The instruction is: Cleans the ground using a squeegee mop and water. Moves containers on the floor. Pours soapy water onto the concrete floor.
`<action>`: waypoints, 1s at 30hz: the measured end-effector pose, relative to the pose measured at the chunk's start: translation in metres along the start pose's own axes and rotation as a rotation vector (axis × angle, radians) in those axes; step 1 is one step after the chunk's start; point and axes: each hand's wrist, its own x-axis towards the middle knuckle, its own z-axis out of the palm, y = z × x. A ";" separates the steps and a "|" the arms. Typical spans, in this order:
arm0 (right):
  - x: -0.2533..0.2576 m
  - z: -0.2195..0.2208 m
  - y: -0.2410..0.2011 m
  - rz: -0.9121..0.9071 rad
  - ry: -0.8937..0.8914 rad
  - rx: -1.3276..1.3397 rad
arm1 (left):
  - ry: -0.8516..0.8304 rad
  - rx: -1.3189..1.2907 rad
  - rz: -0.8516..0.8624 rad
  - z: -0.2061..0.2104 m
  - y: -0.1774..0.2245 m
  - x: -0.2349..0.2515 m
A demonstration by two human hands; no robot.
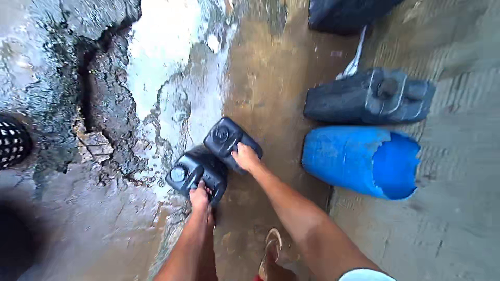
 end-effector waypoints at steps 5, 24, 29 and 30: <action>0.002 -0.010 -0.005 0.085 -0.041 -0.106 | 0.020 -0.152 -0.071 0.029 -0.002 -0.022; 0.056 -0.166 0.034 -0.182 -0.494 0.075 | 0.485 0.441 -0.274 0.090 -0.025 -0.067; 0.075 -0.273 0.092 0.051 -0.236 0.119 | 0.520 0.466 -0.101 0.108 0.002 -0.085; 0.076 -0.295 0.105 0.081 -0.192 0.080 | 0.508 0.530 0.010 0.114 0.012 -0.090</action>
